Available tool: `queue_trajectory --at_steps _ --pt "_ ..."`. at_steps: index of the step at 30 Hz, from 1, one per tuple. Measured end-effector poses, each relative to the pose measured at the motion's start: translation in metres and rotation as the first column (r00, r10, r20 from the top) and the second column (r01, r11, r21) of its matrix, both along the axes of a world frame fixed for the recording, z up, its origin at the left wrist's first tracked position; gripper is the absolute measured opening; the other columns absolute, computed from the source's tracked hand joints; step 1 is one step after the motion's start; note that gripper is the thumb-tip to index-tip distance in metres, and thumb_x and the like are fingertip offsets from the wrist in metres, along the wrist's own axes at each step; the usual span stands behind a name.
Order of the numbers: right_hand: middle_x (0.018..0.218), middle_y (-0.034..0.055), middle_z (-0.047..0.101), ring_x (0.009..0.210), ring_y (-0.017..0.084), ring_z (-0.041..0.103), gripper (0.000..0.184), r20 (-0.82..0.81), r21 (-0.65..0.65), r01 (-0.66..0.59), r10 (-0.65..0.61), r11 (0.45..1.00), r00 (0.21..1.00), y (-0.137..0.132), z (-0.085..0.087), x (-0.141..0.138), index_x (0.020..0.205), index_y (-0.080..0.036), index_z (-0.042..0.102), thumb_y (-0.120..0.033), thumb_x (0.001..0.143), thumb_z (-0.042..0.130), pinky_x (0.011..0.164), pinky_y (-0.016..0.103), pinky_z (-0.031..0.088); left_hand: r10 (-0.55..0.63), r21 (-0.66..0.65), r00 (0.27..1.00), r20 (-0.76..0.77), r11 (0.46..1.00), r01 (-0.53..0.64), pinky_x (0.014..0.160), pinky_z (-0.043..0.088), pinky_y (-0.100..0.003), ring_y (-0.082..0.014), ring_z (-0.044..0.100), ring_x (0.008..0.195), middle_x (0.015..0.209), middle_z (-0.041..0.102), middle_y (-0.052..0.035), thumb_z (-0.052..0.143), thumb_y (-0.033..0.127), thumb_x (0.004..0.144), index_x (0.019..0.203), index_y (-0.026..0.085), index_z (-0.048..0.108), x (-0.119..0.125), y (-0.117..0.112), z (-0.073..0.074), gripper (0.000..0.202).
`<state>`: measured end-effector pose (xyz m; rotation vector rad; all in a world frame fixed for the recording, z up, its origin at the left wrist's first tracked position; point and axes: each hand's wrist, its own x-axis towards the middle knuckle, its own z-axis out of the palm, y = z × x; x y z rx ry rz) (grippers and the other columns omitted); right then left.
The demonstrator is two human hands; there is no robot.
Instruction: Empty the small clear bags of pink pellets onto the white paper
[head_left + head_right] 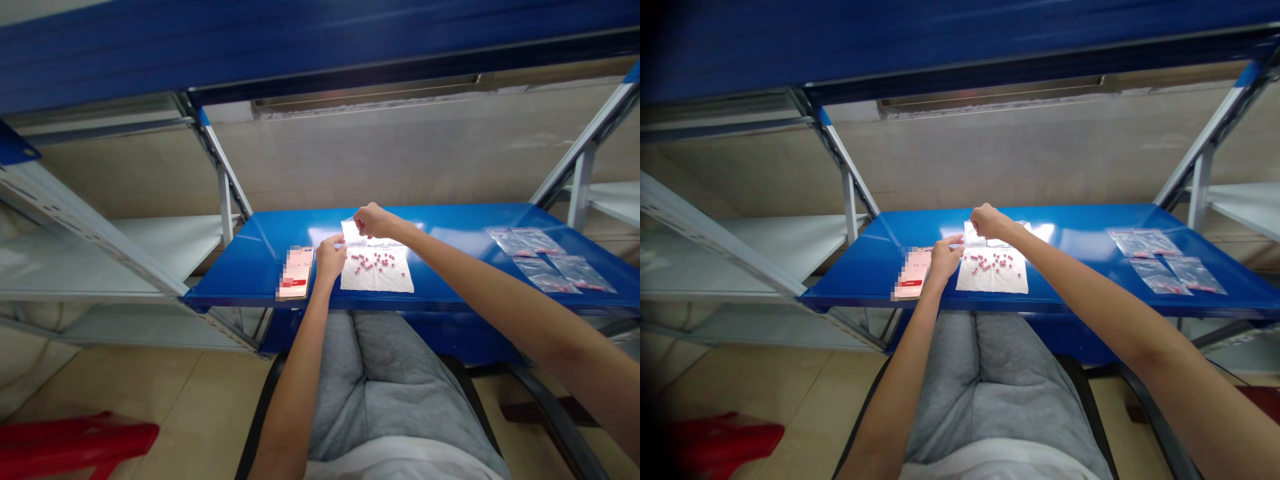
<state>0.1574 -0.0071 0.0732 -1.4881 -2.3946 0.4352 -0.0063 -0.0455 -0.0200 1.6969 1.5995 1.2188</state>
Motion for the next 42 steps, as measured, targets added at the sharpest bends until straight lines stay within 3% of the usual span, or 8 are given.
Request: queue_trajectory --at_steps 5,13,19,24,29,32,36,42 --pt "0.066 0.0069 0.067 0.065 0.021 0.07 0.022 0.165 0.014 -0.013 0.011 1.0 0.986 0.002 0.004 -0.015 0.061 -0.016 0.066 -0.004 0.073 0.08 0.063 0.03 0.051 -0.012 0.034 0.999 -0.042 0.999 0.014 0.092 0.055 -0.032 -0.0195 0.073 0.09 0.114 0.078 -0.0115 0.064 0.005 0.085 0.122 0.016 0.075 0.001 0.005 -0.005 0.04" --pt "0.078 0.0098 0.07 0.075 0.024 0.073 0.016 0.292 -0.012 -0.007 0.01 1.0 0.956 0.003 0.013 -0.03 0.07 -0.012 0.072 0.0 0.07 0.083 0.067 0.029 0.054 -0.014 0.074 0.994 -0.106 0.997 0.022 0.092 0.053 -0.032 -0.0216 0.072 0.098 0.107 0.078 -0.0099 0.062 0.004 0.085 0.111 0.017 0.075 -0.003 0.012 -0.012 0.032" --pt "0.096 0.0139 0.074 0.073 0.023 0.075 0.011 0.339 -0.134 0.021 0.026 0.991 0.94 -0.003 0.024 -0.032 0.092 -0.01 0.077 -0.013 0.083 0.082 0.069 0.031 0.056 -0.01 0.068 0.989 -0.145 0.997 0.02 0.09 0.053 -0.03 -0.0206 0.072 0.097 0.103 0.079 -0.0073 0.061 0.007 0.087 0.102 0.018 0.076 -0.004 0.018 -0.016 0.024" --pt "0.095 0.0125 0.073 0.07 0.022 0.076 0.03 0.299 -0.176 0.038 0.017 0.984 0.954 -0.001 0.022 -0.027 0.105 -0.012 0.077 -0.033 0.084 0.085 0.067 0.03 0.056 -0.014 0.056 0.985 -0.172 0.998 0.024 0.09 0.053 -0.031 -0.0216 0.071 0.099 0.103 0.079 -0.007 0.061 0.008 0.086 0.1 0.02 0.077 -0.005 0.018 -0.015 0.024" --pt "0.099 0.013 0.073 0.065 0.02 0.075 0.04 0.202 -0.198 0.022 0.018 0.98 0.979 0.005 0.012 -0.015 0.119 -0.012 0.073 -0.039 0.089 0.079 0.061 0.028 0.055 -0.012 0.044 0.979 -0.201 0.999 0.021 0.092 0.052 -0.033 -0.0233 0.071 0.099 0.103 0.079 -0.0085 0.062 0.01 0.086 0.098 0.019 0.078 -0.004 0.017 -0.015 0.022" --pt "0.087 0.0097 0.074 0.067 0.021 0.076 0.049 0.12 -0.207 0.003 0.022 0.978 0.993 0.007 0.005 -0.005 0.124 -0.012 0.071 -0.043 0.088 0.08 0.063 0.027 0.055 -0.013 0.037 0.978 -0.21 0.999 0.021 0.092 0.053 -0.033 -0.0236 0.071 0.1 0.104 0.079 -0.0092 0.063 0.012 0.087 0.099 0.019 0.078 -0.004 0.019 -0.017 0.021" --pt "0.075 0.0059 0.074 0.069 0.021 0.076 0.041 0.02 -0.19 -0.013 0.017 0.982 1.0 0.006 -0.002 0.009 0.116 -0.014 0.072 -0.039 0.086 0.081 0.065 0.027 0.055 -0.01 0.023 0.978 -0.209 1.0 0.015 0.091 0.053 -0.034 -0.0231 0.071 0.096 0.105 0.079 -0.0091 0.064 0.015 0.088 0.101 0.019 0.078 -0.005 0.023 -0.02 0.02" --pt "0.082 0.0069 0.077 0.067 0.018 0.075 0.018 -0.092 -0.214 -0.036 0.017 0.976 0.996 0.003 -0.022 0.028 0.099 -0.014 0.072 -0.018 0.083 0.079 0.057 0.024 0.054 -0.01 0.014 0.98 -0.2 1.0 0.013 0.09 0.054 -0.032 -0.0219 0.072 0.094 0.103 0.079 -0.0083 0.065 0.015 0.088 0.1 0.019 0.078 -0.006 0.023 -0.02 0.019"
